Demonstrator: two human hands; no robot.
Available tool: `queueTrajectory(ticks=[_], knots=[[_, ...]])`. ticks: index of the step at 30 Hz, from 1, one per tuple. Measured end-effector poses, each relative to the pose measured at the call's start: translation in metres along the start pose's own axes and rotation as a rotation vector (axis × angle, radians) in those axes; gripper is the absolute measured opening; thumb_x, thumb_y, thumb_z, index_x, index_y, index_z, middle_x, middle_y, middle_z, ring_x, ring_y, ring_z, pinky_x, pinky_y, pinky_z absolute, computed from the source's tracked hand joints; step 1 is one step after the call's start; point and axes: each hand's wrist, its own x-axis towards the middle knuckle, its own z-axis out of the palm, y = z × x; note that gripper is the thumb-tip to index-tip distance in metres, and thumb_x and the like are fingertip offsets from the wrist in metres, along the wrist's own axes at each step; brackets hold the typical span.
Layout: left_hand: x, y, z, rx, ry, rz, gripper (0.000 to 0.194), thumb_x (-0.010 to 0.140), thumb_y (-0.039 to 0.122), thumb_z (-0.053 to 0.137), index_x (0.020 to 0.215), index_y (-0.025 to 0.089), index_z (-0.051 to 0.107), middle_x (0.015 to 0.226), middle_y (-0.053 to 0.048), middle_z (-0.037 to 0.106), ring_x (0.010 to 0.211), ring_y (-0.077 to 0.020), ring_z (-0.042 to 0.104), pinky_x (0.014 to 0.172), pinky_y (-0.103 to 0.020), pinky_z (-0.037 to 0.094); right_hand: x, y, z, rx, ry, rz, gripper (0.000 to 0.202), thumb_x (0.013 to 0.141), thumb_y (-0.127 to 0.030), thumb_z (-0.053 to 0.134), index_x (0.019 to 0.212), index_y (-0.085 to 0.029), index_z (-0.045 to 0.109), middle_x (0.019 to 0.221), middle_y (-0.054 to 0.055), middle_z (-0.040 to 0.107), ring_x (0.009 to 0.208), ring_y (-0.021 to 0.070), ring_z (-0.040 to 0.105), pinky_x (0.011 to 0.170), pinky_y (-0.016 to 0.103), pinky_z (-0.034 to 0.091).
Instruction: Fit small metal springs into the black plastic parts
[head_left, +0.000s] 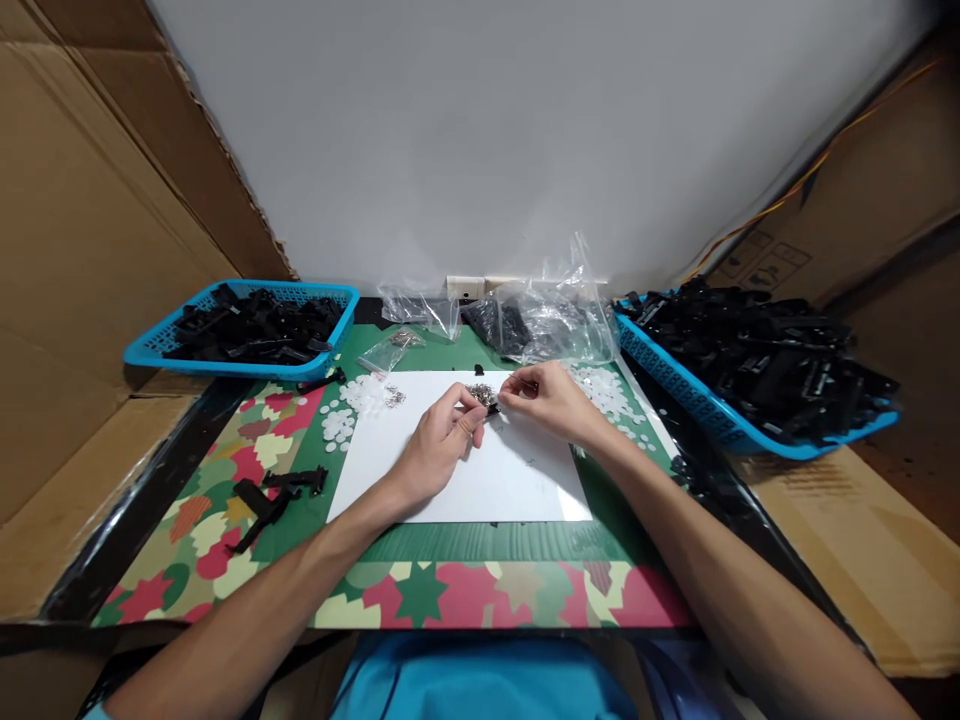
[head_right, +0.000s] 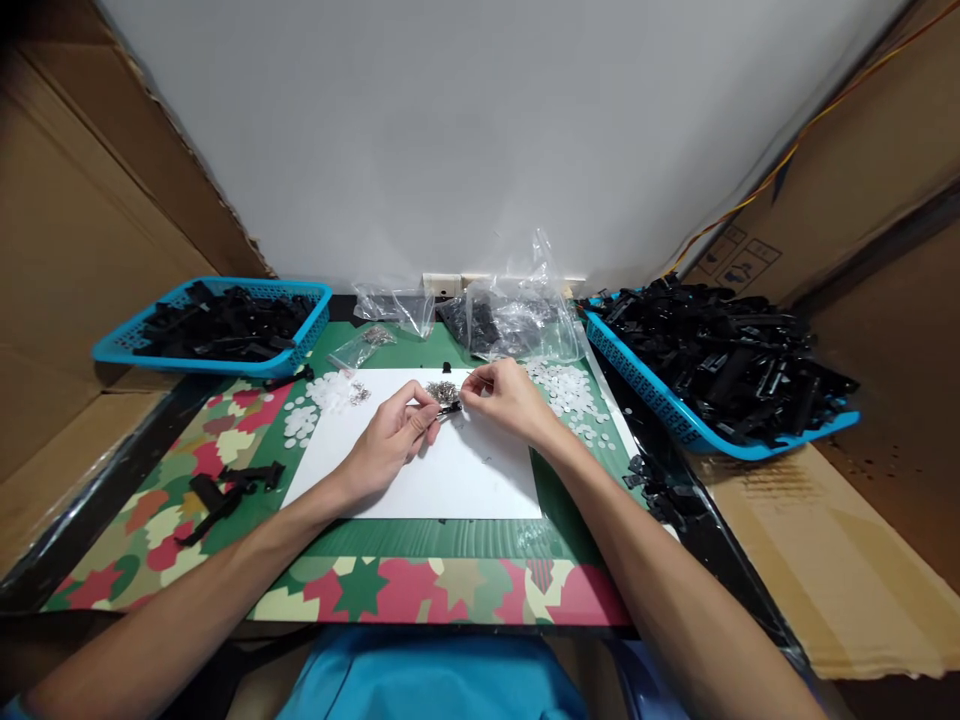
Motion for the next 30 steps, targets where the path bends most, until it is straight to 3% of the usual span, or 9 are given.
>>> queueTrajectory(ticks=[10,19,30], knots=[[0.000,0.003,0.000,0.018,-0.043,0.004,0.028,0.108,0.047,0.056,0.097,0.022,0.052,0.072,0.001,0.068,0.058,-0.0116,0.050,0.056,-0.023,0.034,-0.004,-0.002,0.005,-0.186,0.006,-0.082,0.012,0.092,-0.021,0.070,0.088,-0.017,0.080,0.083,0.006,0.077,0.071,0.0174,0.065,0.066,0.030,0.043],[0.001,0.001,0.000,0.027,-0.029,-0.007,0.037,0.109,0.057,0.050,0.095,0.023,0.049,0.071,0.002,0.068,0.054,-0.0106,0.045,0.053,-0.022,0.032,-0.003,0.005,0.014,-0.259,0.064,-0.159,0.010,0.094,-0.019,0.069,0.088,-0.019,0.077,0.088,0.006,0.076,0.081,0.0194,0.067,0.075,0.031,0.046],[0.001,0.002,0.001,0.038,-0.032,-0.020,0.038,0.107,0.059,0.051,0.095,0.023,0.049,0.071,0.001,0.069,0.051,-0.0103,0.043,0.049,-0.022,0.030,-0.005,0.011,0.014,-0.204,0.072,-0.129,0.008,0.090,-0.025,0.074,0.085,-0.020,0.078,0.083,0.005,0.077,0.074,0.0194,0.064,0.069,0.032,0.045]])
